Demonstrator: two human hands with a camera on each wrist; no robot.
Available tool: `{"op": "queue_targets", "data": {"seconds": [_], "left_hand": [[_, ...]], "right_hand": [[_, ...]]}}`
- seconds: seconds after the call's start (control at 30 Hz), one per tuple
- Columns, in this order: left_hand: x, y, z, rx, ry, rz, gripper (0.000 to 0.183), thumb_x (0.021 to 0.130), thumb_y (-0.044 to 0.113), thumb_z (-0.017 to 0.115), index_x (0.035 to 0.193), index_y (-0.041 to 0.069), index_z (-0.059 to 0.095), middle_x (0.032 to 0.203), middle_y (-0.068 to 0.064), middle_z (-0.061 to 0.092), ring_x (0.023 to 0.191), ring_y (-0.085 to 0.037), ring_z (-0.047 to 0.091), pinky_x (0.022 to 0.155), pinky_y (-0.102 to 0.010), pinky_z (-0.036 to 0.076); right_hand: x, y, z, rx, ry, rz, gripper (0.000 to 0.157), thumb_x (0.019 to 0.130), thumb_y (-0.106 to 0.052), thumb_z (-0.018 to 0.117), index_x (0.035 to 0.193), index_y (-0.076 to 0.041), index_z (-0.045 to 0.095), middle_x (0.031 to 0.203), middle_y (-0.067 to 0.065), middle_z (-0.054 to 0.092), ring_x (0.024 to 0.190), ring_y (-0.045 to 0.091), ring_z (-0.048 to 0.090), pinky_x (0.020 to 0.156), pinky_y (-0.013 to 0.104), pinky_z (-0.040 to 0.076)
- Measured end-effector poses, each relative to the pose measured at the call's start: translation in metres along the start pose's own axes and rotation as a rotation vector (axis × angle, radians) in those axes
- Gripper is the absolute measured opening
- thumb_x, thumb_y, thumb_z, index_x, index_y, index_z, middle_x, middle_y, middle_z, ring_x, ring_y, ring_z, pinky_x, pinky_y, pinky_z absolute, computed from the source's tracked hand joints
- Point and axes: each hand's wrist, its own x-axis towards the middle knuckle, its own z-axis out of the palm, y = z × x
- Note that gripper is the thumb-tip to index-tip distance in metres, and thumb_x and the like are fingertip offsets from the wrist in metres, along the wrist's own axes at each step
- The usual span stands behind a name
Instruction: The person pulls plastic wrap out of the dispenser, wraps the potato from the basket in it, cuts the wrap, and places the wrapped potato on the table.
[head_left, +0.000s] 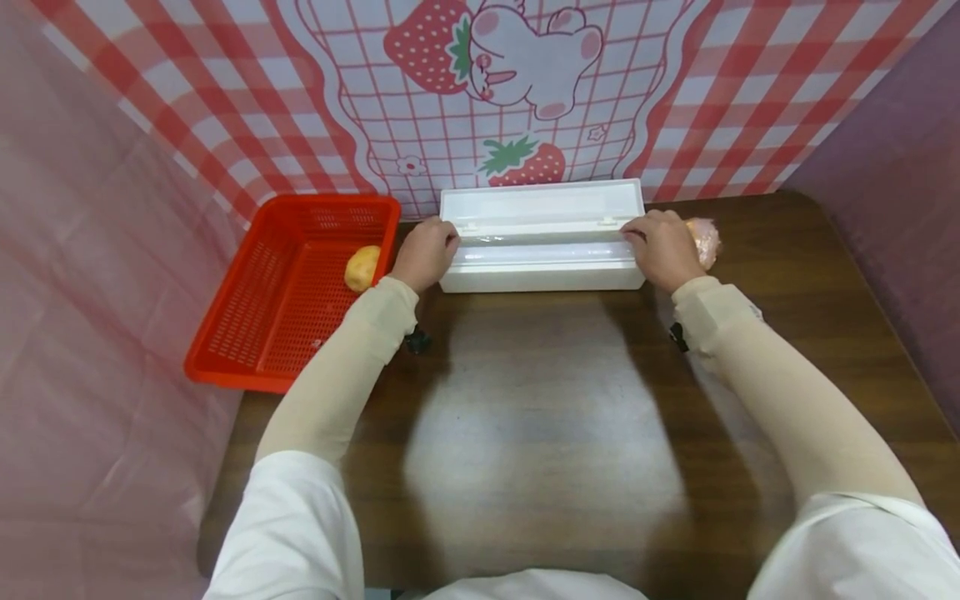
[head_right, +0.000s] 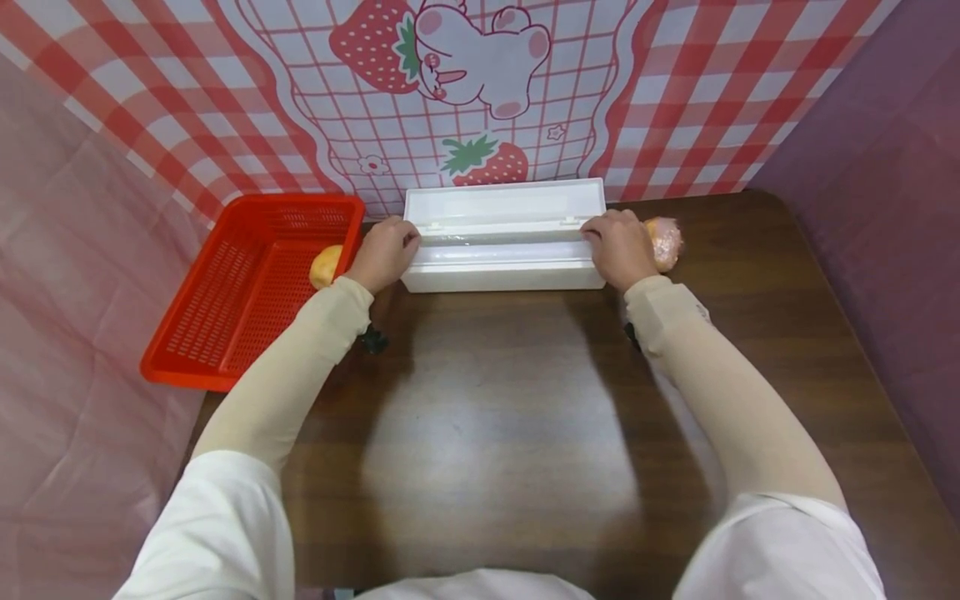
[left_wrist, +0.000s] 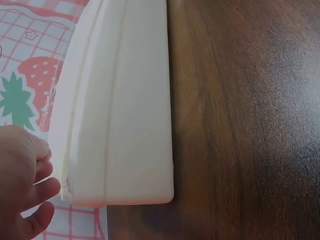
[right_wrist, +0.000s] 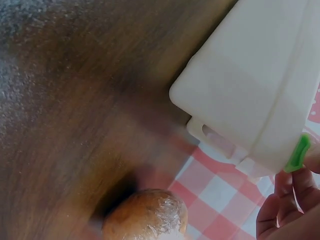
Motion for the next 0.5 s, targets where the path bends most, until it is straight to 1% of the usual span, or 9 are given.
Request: {"op": "queue_targets", "data": {"seconds": [0.1, 0.23, 0.4, 0.5], "left_hand": [[0.0003, 0.0015, 0.0012, 0.043, 0.007, -0.004, 0.021, 0.102, 0.016, 0.059, 0.106, 0.001, 0.072, 0.099, -0.013, 0.062, 0.092, -0.03, 0.062, 0.086, -0.041, 0.053], [0.0008, 0.0046, -0.0002, 0.139, -0.006, 0.004, 0.023, 0.103, 0.018, 0.058, 0.11, 0.002, 0.073, 0.1, -0.014, 0.062, 0.091, -0.033, 0.062, 0.086, -0.043, 0.054], [0.0005, 0.0057, -0.0024, 0.26, -0.014, 0.044, 0.024, 0.104, 0.018, 0.056, 0.112, 0.002, 0.073, 0.099, -0.015, 0.061, 0.088, -0.032, 0.059, 0.085, -0.043, 0.053], [0.0007, 0.0058, -0.0035, 0.298, 0.003, 0.071, 0.022, 0.103, 0.017, 0.057, 0.11, 0.002, 0.073, 0.098, -0.015, 0.062, 0.088, -0.032, 0.06, 0.082, -0.043, 0.052]], "right_hand": [[0.0008, 0.0003, -0.001, -0.013, 0.022, -0.003, 0.018, 0.097, -0.004, 0.063, 0.108, 0.003, 0.074, 0.103, 0.025, 0.068, 0.1, 0.044, 0.056, 0.09, 0.056, 0.043], [0.0007, 0.0, -0.0024, -0.028, 0.026, 0.006, 0.019, 0.097, -0.005, 0.063, 0.11, 0.003, 0.074, 0.102, 0.025, 0.067, 0.1, 0.044, 0.056, 0.088, 0.057, 0.044], [0.0008, -0.0014, -0.0048, -0.036, 0.017, 0.02, 0.018, 0.098, -0.007, 0.062, 0.107, 0.003, 0.074, 0.102, 0.024, 0.067, 0.1, 0.043, 0.056, 0.09, 0.056, 0.044], [0.0009, -0.0028, -0.0072, -0.042, 0.019, 0.017, 0.017, 0.098, -0.006, 0.062, 0.106, 0.003, 0.074, 0.103, 0.024, 0.068, 0.101, 0.042, 0.056, 0.091, 0.056, 0.045]]}}
